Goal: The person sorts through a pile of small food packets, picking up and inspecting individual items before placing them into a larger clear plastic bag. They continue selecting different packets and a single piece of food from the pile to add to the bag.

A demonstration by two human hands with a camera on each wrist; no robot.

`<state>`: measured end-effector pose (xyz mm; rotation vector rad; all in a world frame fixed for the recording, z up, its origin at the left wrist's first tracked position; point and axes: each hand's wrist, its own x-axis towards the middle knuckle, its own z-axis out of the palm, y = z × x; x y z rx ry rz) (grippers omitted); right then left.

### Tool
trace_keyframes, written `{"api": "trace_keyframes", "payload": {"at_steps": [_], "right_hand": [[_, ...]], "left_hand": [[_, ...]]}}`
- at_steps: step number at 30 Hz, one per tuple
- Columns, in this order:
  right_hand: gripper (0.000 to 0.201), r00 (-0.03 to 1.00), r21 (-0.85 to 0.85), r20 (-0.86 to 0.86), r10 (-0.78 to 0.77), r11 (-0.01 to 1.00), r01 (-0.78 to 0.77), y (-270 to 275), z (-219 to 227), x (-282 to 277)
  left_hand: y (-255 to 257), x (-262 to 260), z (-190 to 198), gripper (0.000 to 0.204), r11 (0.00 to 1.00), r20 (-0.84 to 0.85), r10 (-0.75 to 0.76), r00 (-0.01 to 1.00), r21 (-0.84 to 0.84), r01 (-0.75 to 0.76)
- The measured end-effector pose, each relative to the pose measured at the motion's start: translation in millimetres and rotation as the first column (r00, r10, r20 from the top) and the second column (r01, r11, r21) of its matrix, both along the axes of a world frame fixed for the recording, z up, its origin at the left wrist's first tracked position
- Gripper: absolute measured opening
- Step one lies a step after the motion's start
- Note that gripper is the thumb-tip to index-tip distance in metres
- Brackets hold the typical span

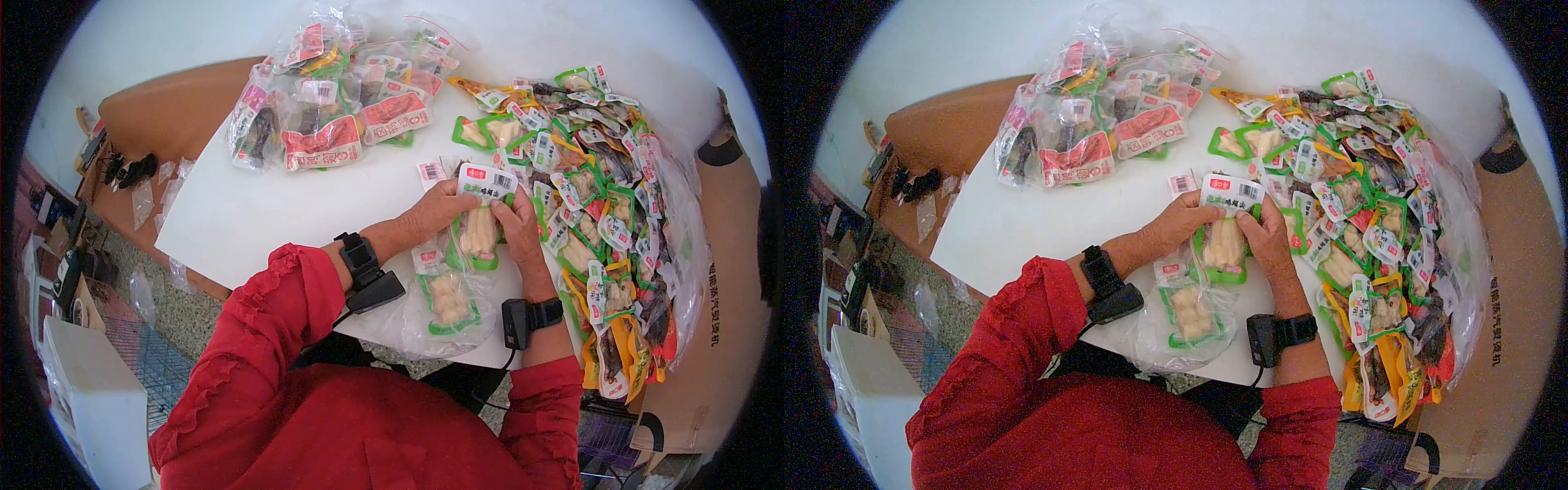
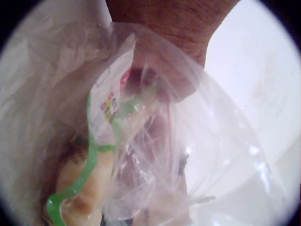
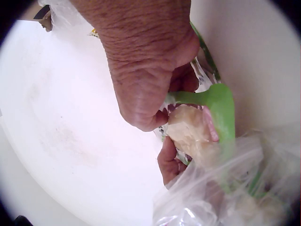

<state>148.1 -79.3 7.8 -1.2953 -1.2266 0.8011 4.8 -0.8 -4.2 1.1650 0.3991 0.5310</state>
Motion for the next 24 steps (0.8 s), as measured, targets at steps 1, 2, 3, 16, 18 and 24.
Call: {"api": "trace_keyframes", "payload": {"at_steps": [1,2,3,16,18,24], "right_hand": [[0.031,1.0,0.019,-0.011,0.01,1.0,-0.01,0,0,-1],[0.032,1.0,0.038,-0.022,0.02,0.999,-0.019,0,0,-1],[0.032,1.0,0.038,-0.022,0.02,0.999,-0.019,1,-1,-1],[0.03,0.999,0.02,0.033,-0.002,1.0,0.002,1,-2,2],[0.03,1.0,0.011,0.029,-0.007,1.0,0.007,1,-2,2],[0.03,1.0,0.025,0.028,0.01,1.0,-0.011,1,0,1]], "left_hand": [[0,0,0,0.024,1.0,-0.012,-0.004,1.0,-0.009,0.004],[0,-1,1,0.024,1.0,-0.012,-0.004,1.0,-0.009,0.004],[0,-1,1,0.024,1.0,0.011,-0.007,1.0,-0.013,0.007],[-3,-4,7,0.024,1.0,-0.023,0.008,1.0,0.026,-0.007],[-3,-4,7,0.024,1.0,-0.027,0.007,1.0,0.026,-0.007],[-3,-3,5,0.024,1.0,0.004,0.011,1.0,0.027,-0.012]]}}
